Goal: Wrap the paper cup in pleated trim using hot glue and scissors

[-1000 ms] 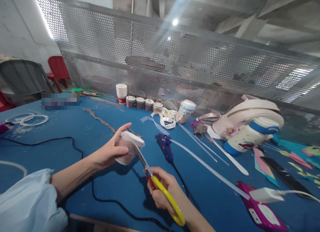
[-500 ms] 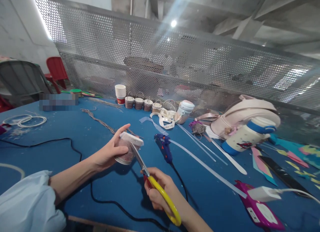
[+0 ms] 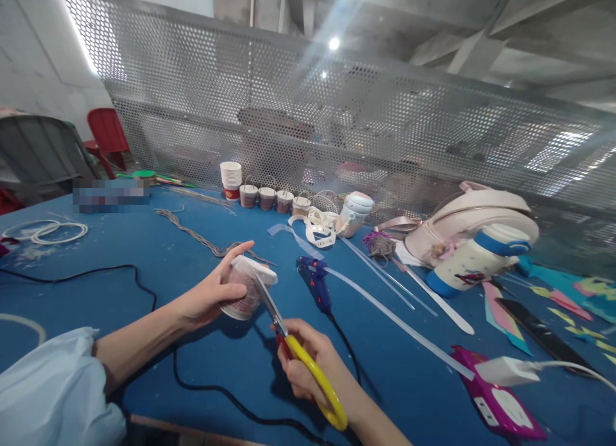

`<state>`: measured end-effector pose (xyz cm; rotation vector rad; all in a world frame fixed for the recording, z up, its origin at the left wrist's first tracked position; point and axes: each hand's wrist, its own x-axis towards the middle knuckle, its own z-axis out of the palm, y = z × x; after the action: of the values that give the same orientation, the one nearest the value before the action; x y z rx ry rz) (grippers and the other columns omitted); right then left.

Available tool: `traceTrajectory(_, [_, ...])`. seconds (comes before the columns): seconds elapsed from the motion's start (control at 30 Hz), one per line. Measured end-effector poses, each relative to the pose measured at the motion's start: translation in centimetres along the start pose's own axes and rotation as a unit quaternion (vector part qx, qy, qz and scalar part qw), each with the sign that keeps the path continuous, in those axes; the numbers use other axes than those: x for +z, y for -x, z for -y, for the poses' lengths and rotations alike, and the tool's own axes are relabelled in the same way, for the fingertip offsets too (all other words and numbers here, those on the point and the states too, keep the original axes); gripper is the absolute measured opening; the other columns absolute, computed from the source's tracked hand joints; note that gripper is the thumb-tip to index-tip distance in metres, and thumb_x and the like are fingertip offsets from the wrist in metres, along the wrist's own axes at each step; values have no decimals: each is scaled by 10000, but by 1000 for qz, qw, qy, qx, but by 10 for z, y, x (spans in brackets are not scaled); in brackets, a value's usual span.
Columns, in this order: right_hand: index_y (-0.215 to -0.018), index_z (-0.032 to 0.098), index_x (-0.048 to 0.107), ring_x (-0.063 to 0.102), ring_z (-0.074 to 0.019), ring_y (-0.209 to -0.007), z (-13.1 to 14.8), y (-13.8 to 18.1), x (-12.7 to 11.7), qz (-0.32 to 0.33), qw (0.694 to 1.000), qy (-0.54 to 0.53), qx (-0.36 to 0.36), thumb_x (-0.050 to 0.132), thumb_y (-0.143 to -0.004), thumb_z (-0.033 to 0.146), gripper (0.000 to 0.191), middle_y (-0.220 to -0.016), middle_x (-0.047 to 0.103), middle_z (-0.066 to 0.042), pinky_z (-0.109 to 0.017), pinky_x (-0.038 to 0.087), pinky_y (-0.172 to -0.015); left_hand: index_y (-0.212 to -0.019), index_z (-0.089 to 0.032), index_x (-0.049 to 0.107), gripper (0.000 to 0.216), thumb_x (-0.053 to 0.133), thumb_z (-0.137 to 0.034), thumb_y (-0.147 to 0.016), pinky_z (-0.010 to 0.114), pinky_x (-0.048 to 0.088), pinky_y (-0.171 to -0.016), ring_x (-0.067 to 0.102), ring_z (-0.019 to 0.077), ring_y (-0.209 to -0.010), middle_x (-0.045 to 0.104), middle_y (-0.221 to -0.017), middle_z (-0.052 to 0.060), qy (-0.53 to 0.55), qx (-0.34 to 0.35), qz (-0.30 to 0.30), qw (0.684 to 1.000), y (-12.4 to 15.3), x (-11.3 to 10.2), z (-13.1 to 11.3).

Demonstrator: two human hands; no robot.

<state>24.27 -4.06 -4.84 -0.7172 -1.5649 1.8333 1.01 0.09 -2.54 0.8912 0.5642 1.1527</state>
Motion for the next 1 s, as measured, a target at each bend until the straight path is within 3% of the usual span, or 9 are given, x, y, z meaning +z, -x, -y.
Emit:
traceTrajectory(0.2, [-1148,205,509,255,1,-434,7,-1,2,-11,1000,6,16,697,-709,631,640,-740,454,42,-145,229,-355,-1415,-276,307,998,848,-209,-579,342,474,-837,627,241,-997,633,-1150,98,3,-5,-8,1000,0,0,0])
traceTrajectory(0.6, [-1094,192,524,224,15,-393,15,-1,7,-42,996,-15,71,729,-615,684,716,-664,427,75,-132,190,-321,-1408,-287,325,986,851,-218,-576,351,477,-850,620,260,-1041,630,-1169,101,-10,3,5,1000,-2,-6,4])
traceTrajectory(1.0, [-1094,178,548,227,17,-390,19,1,4,-39,995,-5,87,714,-635,684,703,-670,428,64,-129,174,-311,-1433,-283,300,1029,856,-235,-569,369,483,-859,624,277,-1054,632,-1184,118,-23,-2,11,1000,-2,-7,3])
